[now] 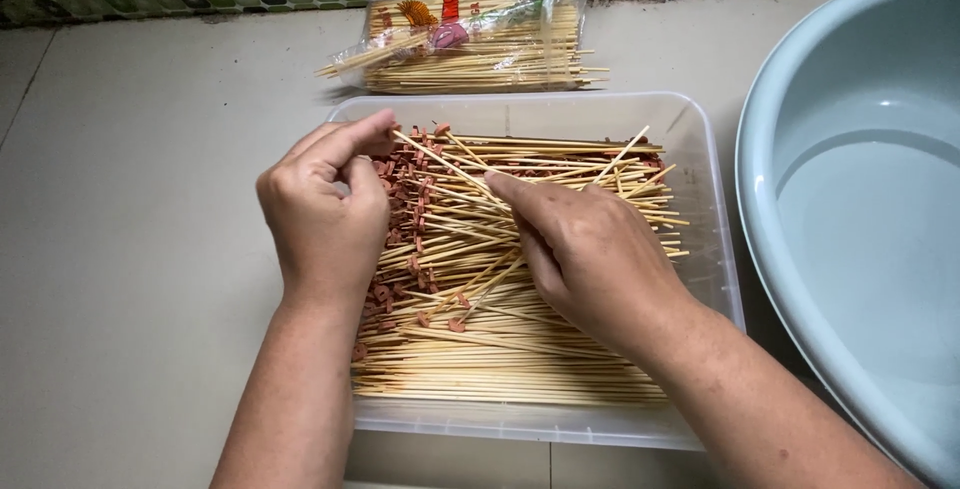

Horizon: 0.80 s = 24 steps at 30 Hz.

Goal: Sorting through a large container of food skewers and transferring a bundle into a nearby basin.

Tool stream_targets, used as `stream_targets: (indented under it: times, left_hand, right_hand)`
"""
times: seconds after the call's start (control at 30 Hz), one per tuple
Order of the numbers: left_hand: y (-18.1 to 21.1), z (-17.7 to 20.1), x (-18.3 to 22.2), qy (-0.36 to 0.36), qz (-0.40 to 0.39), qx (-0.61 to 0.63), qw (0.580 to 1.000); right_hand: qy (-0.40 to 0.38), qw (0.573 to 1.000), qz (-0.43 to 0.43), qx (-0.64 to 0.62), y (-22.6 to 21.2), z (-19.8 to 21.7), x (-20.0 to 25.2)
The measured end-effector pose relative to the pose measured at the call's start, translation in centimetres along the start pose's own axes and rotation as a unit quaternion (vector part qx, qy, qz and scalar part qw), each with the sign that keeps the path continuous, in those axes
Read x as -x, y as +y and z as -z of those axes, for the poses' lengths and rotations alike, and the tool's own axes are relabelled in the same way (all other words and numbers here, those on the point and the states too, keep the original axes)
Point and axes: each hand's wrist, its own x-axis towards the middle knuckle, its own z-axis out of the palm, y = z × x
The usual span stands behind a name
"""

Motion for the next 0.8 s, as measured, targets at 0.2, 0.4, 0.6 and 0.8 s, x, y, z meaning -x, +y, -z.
stream_targets:
  times: [0.2,0.4,0.6,0.8]
  left_hand:
    - [0.0,-0.1,0.1,0.005,-0.005,-0.050,0.999]
    - [0.1,0.5,-0.2,0.009,-0.009,-0.057,0.998]
    - [4.6,3.8,-3.3,-0.365,0.320,-0.141,0.863]
    - [7.0,4.3,-3.0,-0.525,0.356,-0.258,0.729]
  right_hand:
    - [0.089,0.992,-0.009,0.085,1.4,-0.9,0.4]
    - [0.110,0.991,0.069,0.018,0.7,-0.4,-0.3]
    - [-0.265,0.962,0.002,-0.067,-2.4,2.2,0.4]
    - [-0.400,0.915,-0.049,0.022,-2.3,1.2,1.5]
